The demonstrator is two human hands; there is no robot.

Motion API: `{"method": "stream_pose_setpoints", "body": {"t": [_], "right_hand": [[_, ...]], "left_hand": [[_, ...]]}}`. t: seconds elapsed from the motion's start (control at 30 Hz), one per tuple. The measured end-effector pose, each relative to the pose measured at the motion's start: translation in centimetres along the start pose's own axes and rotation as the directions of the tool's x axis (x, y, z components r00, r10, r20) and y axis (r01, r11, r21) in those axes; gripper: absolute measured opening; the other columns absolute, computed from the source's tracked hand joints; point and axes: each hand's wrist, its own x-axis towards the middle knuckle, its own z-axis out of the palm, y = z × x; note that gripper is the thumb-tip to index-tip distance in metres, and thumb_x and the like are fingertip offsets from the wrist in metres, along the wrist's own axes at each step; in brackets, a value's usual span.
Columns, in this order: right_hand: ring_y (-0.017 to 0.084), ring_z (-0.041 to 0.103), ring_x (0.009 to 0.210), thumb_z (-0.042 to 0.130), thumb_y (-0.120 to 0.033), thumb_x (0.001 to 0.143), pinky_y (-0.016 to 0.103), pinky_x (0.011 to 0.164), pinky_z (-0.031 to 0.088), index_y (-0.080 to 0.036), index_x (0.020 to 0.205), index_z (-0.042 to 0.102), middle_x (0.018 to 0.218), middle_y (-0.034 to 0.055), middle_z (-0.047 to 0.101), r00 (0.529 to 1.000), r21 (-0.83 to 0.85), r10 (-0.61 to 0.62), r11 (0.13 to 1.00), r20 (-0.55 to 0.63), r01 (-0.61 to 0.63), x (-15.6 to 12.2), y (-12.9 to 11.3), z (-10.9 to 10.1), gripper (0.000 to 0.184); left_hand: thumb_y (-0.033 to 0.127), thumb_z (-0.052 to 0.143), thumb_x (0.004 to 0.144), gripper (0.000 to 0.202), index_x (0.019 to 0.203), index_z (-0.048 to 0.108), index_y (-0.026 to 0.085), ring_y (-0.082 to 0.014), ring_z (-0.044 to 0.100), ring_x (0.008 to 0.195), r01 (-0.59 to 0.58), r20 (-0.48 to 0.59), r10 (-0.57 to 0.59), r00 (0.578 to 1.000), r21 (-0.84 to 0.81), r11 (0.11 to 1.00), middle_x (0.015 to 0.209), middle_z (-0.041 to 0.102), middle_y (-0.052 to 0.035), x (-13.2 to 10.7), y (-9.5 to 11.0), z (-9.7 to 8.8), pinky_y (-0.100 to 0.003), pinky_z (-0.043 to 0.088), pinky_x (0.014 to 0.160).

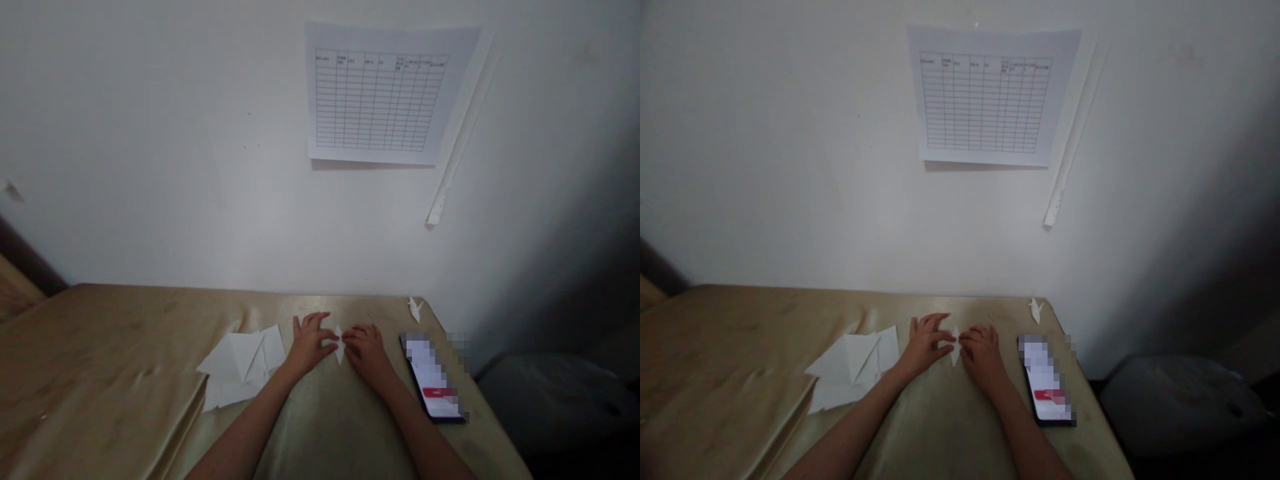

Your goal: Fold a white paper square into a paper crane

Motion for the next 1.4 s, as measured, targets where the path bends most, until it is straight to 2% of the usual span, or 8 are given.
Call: {"method": "stream_pose_setpoints", "body": {"t": [0.2,0.43,0.53,0.63,0.73,0.83,1.07,1.4], "right_hand": [[0.024,0.052,0.122,0.056,-0.022,0.092,0.052,0.115,0.02,-0.029,0.113,0.07,0.117,0.0034,0.071,1.0,0.0,0.004,1.0,0.0,-0.004,0.1,0.4,0.3,0.026],[0.023,0.053,0.12,0.058,-0.022,0.091,0.051,0.114,0.02,-0.029,0.11,0.071,0.115,0.0029,0.072,1.0,-0.005,-0.008,1.0,0.005,0.008,0.2,0.5,0.3,0.024],[0.023,0.054,0.118,0.059,-0.021,0.091,0.05,0.114,0.022,-0.029,0.109,0.071,0.114,0.0026,0.072,1.0,0.0,-0.016,1.0,-0.007,0.016,0.2,0.6,0.4,0.023],[0.022,0.055,0.116,0.059,-0.021,0.09,0.049,0.113,0.024,-0.028,0.108,0.071,0.113,0.0026,0.072,1.0,0.003,-0.022,1.0,-0.015,0.022,0.2,0.6,0.4,0.023],[0.021,0.056,0.114,0.059,-0.019,0.089,0.047,0.111,0.027,-0.027,0.11,0.07,0.113,0.003,0.071,0.999,-0.003,-0.034,0.999,-0.015,0.033,0.1,0.5,0.4,0.025],[0.021,0.055,0.114,0.057,-0.018,0.09,0.045,0.11,0.03,-0.028,0.111,0.07,0.114,0.0039,0.07,0.999,-0.011,-0.042,0.999,-0.009,0.042,0.1,0.4,0.3,0.027],[0.021,0.049,0.118,0.056,-0.015,0.091,0.041,0.106,0.035,-0.035,0.119,0.067,0.119,0.0011,0.067,0.998,-0.007,-0.056,0.998,-0.012,0.056,0.0,0.1,0.5,0.037],[0.022,0.053,0.113,0.054,-0.024,0.094,0.041,0.103,0.038,-0.023,0.105,0.068,0.109,0.0057,0.069,0.998,0.141,-0.024,0.989,-0.053,0.031,0.2,0.5,0.2,0.017]], "left_hand": [[0.039,0.074,0.081,0.015,0.095,0.076,0.039,-0.0326,0.036,0.137,-0.03,-0.009,0.03,1.0,-0.077,0.997,0.147,0.05,0.0007,0.0,-0.6,0.5,-0.075,0.005,0.11],[0.044,0.065,0.087,0.016,0.086,0.074,0.03,-0.0299,0.041,0.132,0.015,-0.041,-0.02,0.999,-0.129,0.992,0.139,0.056,-0.0007,0.1,-0.8,0.7,-0.073,0.01,0.111],[0.041,0.068,0.085,0.012,0.085,0.072,0.029,-0.0298,0.041,0.132,0.022,-0.022,-0.025,0.999,-0.124,0.992,0.137,0.058,-0.0005,0.1,-0.7,0.6,-0.072,0.009,0.112],[0.033,0.073,0.08,0.008,0.088,0.072,0.031,-0.0304,0.04,0.134,0.027,0.007,-0.026,1.0,-0.105,0.994,0.138,0.058,0.0002,0.1,-0.7,0.5,-0.073,0.007,0.111],[0.029,0.074,0.077,0.022,0.098,0.072,0.037,-0.0308,0.037,0.136,0.009,0.063,-0.003,0.998,-0.096,0.995,0.14,0.058,0.0016,0.1,-1.0,0.2,-0.073,0.005,0.112],[0.032,0.074,0.078,0.026,0.102,0.073,0.041,-0.0318,0.036,0.138,0.001,0.107,0.008,0.994,-0.08,0.997,0.142,0.056,0.0028,0.0,-1.3,-0.2,-0.072,0.005,0.112],[0.038,0.074,0.079,0.022,0.1,0.075,0.043,-0.0336,0.031,0.141,0.016,0.13,-0.008,0.992,-0.057,0.998,0.146,0.053,0.0043,0.0,-1.6,-0.4,-0.072,0.004,0.113],[0.039,0.073,0.08,0.025,0.103,0.074,0.046,-0.035,0.031,0.142,0.019,0.148,-0.01,0.989,-0.059,0.998,0.146,0.053,0.0042,0.2,-1.7,-0.5,-0.071,0.005,0.113]]}}
